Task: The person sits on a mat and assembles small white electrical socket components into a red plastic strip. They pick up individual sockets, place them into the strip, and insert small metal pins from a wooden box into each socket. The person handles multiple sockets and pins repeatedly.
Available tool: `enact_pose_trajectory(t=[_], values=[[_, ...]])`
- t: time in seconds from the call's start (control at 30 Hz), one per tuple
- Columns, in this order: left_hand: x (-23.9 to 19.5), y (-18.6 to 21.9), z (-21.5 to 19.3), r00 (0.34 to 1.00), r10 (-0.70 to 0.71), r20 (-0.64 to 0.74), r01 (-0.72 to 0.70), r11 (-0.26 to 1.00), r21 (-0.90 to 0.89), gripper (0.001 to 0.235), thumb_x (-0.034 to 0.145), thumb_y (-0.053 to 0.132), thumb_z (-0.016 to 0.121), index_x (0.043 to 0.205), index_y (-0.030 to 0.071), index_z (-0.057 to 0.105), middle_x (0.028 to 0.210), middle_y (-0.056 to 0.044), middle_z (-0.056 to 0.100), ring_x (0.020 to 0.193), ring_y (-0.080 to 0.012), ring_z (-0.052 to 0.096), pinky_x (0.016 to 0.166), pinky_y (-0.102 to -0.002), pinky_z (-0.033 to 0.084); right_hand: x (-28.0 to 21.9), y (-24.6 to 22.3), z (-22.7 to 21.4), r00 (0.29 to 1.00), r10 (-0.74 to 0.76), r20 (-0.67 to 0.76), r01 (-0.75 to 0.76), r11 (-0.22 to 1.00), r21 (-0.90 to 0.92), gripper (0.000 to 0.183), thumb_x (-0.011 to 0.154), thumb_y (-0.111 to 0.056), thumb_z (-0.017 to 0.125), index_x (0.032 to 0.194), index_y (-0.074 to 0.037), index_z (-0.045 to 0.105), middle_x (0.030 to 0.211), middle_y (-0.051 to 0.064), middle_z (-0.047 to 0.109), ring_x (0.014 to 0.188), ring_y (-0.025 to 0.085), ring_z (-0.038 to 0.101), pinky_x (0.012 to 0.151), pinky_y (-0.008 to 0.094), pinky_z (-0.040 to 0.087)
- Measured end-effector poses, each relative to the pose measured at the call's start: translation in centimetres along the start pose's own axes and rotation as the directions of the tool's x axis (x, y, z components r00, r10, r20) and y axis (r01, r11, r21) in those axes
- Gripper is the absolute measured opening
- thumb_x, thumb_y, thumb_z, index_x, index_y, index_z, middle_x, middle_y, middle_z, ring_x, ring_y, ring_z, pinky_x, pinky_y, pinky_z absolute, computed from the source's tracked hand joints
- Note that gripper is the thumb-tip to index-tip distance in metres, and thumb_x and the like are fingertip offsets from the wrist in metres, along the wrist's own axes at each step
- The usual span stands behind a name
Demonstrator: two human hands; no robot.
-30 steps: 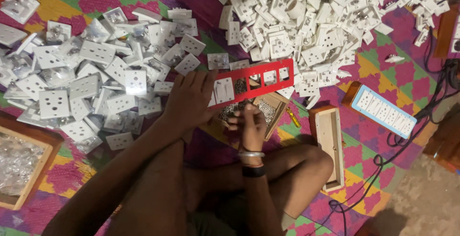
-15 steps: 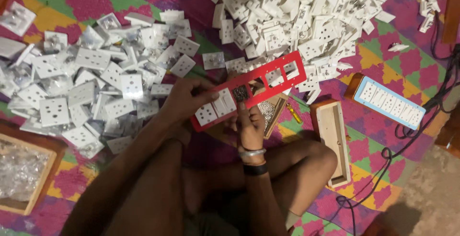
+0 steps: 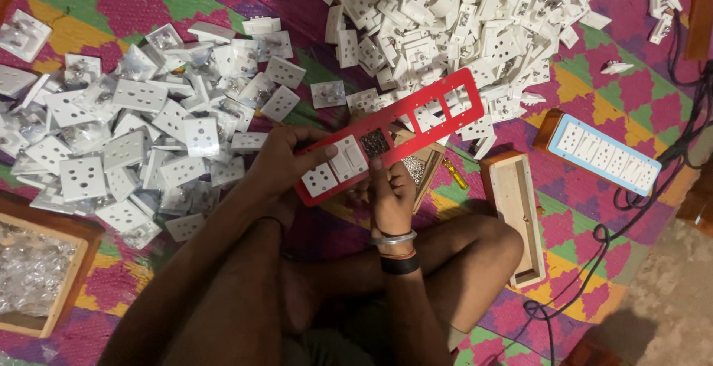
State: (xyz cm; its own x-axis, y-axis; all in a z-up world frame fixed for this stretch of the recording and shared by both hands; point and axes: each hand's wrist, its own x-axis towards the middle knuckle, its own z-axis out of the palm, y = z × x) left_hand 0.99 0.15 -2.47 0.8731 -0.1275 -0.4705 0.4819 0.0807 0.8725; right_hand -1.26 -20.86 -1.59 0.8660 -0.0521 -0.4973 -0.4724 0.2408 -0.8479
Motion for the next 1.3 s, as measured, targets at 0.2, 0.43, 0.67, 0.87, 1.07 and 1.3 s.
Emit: enact_pose_trajectory(t=[0.2, 0.43, 0.67, 0.87, 1.07, 1.3], values=[[0.1, -0.5, -0.2, 0.997, 0.066, 0.033, -0.066, 0.998, -0.011, 0.027, 0.088, 0.018, 0.078, 0.109, 0.0, 0.074, 0.093, -0.004, 0.077, 0.081, -0.0081, 0.072, 0.072, -0.027, 0.059, -0.3, -0.8, 1.2, 1.0, 0.007, -0.03, -0.006, 1.0, 0.017, 0.019, 0.102, -0.018, 0.064, 0.09, -0.003, 0.06, 0.068, 0.006, 0.066, 0.054, 0.014, 0.064, 0.052, 0.029, 0.056], [0.0, -0.8, -0.1, 0.998, 0.056, -0.001, -0.056, 0.998, 0.01, 0.026, 0.087, 0.018, 0.08, 0.105, 0.001, 0.074, 0.092, -0.005, 0.077, 0.08, -0.0092, 0.071, 0.071, -0.027, 0.058, -0.5, -0.7, 1.1, 0.999, -0.052, 0.016, 0.052, 0.999, 0.017, 0.018, 0.104, -0.016, 0.063, 0.091, -0.004, 0.06, 0.066, 0.004, 0.062, 0.053, 0.012, 0.059, 0.052, 0.029, 0.052], [0.0, -0.2, 0.1, 0.988, 0.153, 0.014, -0.154, 0.981, 0.122, 0.021, 0.087, 0.015, 0.08, 0.101, 0.001, 0.073, 0.088, -0.005, 0.075, 0.078, -0.0091, 0.071, 0.068, -0.027, 0.058, -0.6, -0.8, 1.2, 0.997, -0.074, -0.004, 0.074, 0.997, 0.034, 0.019, 0.104, -0.015, 0.063, 0.091, -0.004, 0.058, 0.067, 0.001, 0.06, 0.055, 0.011, 0.057, 0.054, 0.029, 0.054], [-0.2, -0.4, 0.3, 0.999, -0.009, -0.041, 0.009, 1.0, -0.019, 0.021, 0.088, 0.015, 0.078, 0.103, 0.0, 0.074, 0.089, -0.005, 0.076, 0.076, -0.0096, 0.071, 0.068, -0.027, 0.058, -0.8, -0.4, 0.6, 0.997, -0.077, -0.013, 0.076, 0.996, -0.046, 0.011, 0.1, -0.014, 0.064, 0.095, -0.004, 0.062, 0.064, -0.001, 0.059, 0.052, 0.009, 0.058, 0.051, 0.027, 0.053], [-0.3, -0.5, -0.1, 0.997, 0.069, 0.026, -0.069, 0.997, -0.023, 0.021, 0.09, 0.014, 0.075, 0.106, 0.0, 0.074, 0.092, -0.004, 0.077, 0.081, -0.0081, 0.071, 0.071, -0.026, 0.058, -0.1, -0.2, 0.4, 0.996, -0.086, -0.011, 0.086, 0.996, 0.006, 0.012, 0.102, -0.013, 0.065, 0.095, -0.006, 0.06, 0.063, -0.002, 0.057, 0.052, 0.008, 0.057, 0.048, 0.024, 0.046], [0.4, -2.1, -0.3, 0.998, 0.06, 0.005, -0.06, 0.998, 0.024, 0.018, 0.087, 0.009, 0.077, 0.1, -0.003, 0.075, 0.089, -0.007, 0.077, 0.077, -0.0109, 0.073, 0.069, -0.028, 0.059, -0.3, 0.0, 0.1, 0.993, -0.121, -0.01, 0.119, 0.986, -0.114, 0.019, 0.099, -0.014, 0.067, 0.087, -0.006, 0.055, 0.067, 0.0, 0.062, 0.053, 0.011, 0.065, 0.05, 0.027, 0.054]])
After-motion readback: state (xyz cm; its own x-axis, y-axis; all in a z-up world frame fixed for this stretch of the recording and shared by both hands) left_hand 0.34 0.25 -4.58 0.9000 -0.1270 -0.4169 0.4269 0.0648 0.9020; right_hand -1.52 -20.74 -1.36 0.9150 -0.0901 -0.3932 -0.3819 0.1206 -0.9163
